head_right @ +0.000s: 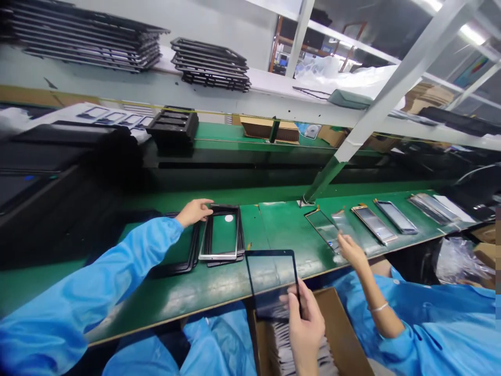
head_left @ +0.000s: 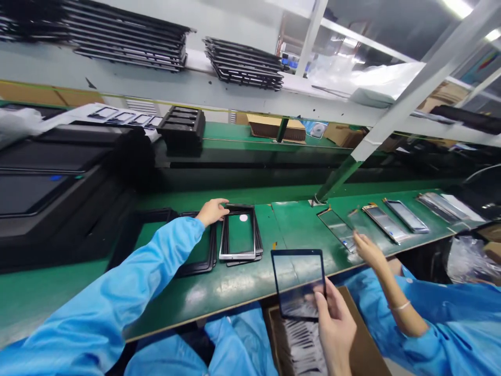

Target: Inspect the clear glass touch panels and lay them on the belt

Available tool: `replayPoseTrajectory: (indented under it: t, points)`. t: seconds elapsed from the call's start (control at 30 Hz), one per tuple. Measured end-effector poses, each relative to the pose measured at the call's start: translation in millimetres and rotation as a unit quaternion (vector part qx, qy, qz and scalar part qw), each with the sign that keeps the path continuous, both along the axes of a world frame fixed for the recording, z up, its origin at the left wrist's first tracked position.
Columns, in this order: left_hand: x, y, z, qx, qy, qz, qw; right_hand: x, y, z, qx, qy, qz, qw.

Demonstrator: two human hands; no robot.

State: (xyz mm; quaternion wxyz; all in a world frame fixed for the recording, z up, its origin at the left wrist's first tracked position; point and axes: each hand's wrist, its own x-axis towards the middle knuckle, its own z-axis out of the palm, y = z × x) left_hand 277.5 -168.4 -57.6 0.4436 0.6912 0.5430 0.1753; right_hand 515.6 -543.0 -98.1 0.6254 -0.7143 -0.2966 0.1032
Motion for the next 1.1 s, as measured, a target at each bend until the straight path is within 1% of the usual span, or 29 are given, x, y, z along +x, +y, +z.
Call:
replayPoseTrajectory:
  t: [0.03,0.1,0.2,0.27,0.37,0.43,0.5,0.6,0.73,0.97,1.1]
  points:
    - [-4,-7,6.4,-0.008,-0.04,0.006,0.999,-7,6,-1.2,0.013,0.066,0.01,0.998]
    - [-14,-28,21.4,-0.016,-0.115,0.012,0.993,-22,17,-5.3,0.044,0.159,0.047,0.985]
    - [-32,-72,43.8,-0.025,-0.194,0.015,0.98,-43,31,-9.3,0.081,0.228,0.084,0.967]
    - [-42,-106,54.5,-0.043,-0.246,0.019,0.968,-56,40,-7.5,0.083,0.252,0.106,0.958]
    - [-49,-147,60.8,-0.058,-0.3,0.024,0.952,-73,52,-0.1,0.069,0.273,0.143,0.949]
    - [-51,-164,60.1,-0.048,-0.315,0.029,0.948,-81,59,4.0,0.06,0.284,0.164,0.943]
    - [-51,-173,58.3,-0.042,-0.328,0.032,0.943,-86,65,5.2,0.056,0.295,0.184,0.936]
    - [-51,-177,57.3,-0.033,-0.349,0.04,0.936,-91,69,2.3,0.046,0.307,0.205,0.928]
    - [-51,-177,57.2,-0.019,-0.378,0.054,0.924,-95,69,0.3,0.041,0.316,0.198,0.927]
    - [-53,-179,52.5,-0.001,-0.381,0.07,0.922,-99,65,13.2,0.023,0.33,0.202,0.922]
    - [-53,-182,53.8,0.027,-0.366,0.077,0.927,-100,62,18.3,0.016,0.336,0.207,0.919]
